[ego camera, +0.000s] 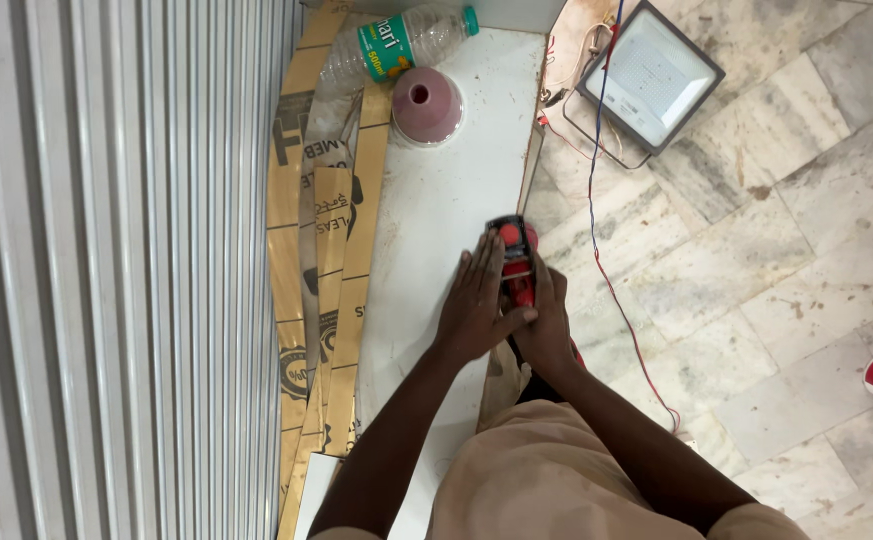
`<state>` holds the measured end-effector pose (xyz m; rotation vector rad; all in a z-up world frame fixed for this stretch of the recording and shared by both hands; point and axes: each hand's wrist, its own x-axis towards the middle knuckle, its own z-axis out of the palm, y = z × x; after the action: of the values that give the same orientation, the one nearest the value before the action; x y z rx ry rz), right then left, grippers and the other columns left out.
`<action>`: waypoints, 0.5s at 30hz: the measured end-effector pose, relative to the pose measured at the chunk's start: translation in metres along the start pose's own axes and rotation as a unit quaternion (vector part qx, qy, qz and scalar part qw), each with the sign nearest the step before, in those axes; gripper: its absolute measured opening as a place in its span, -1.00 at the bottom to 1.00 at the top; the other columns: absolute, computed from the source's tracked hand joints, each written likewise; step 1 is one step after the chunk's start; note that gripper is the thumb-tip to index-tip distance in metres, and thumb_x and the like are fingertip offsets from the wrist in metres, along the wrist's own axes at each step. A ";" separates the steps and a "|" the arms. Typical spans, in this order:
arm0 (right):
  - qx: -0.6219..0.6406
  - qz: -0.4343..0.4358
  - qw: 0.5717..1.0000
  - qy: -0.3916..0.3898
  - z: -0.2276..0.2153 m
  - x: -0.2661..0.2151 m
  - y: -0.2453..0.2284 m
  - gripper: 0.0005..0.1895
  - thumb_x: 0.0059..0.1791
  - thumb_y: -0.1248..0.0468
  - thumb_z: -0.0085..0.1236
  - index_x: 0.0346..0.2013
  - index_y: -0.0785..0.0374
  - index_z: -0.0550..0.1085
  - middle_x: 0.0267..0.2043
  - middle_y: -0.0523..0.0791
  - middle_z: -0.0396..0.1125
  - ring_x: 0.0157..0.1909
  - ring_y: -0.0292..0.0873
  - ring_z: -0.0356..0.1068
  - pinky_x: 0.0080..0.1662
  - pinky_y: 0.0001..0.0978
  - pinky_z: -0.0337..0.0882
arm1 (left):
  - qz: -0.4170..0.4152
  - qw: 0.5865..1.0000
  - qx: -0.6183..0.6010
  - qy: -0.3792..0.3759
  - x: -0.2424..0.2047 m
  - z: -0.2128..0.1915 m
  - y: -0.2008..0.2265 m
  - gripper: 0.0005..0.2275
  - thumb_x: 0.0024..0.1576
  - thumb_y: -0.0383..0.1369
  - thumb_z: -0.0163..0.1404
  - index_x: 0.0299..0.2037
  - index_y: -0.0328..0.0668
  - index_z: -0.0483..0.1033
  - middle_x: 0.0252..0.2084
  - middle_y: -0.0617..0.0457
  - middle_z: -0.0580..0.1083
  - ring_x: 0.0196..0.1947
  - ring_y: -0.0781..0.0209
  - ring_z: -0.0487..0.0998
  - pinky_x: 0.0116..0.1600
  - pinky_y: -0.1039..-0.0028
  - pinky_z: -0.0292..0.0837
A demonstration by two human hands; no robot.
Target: The person uses a red handheld electric sander to smooth a white countertop surface. They then switch to a manual sanding block to continue smoothing the same area.
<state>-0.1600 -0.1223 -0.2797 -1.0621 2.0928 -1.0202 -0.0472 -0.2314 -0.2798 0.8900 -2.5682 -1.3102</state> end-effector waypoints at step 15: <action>-0.035 -0.037 0.998 0.027 -0.005 0.057 0.015 -0.22 0.01 0.37 0.15 0.48 0.41 0.08 0.20 0.19 0.16 0.22 0.25 0.29 0.22 -0.04 0.38 | 0.013 0.999 -0.003 0.029 0.057 -0.002 -0.018 -0.05 0.19 0.16 0.01 0.56 -0.37 -0.22 0.61 -0.32 -0.08 0.63 -0.17 -0.11 0.59 -0.06 -0.21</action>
<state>-0.1996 -0.1629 -0.2982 -1.1658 2.1606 -1.0290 -0.0852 -0.2726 -0.3013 0.8764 -2.5224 -1.2641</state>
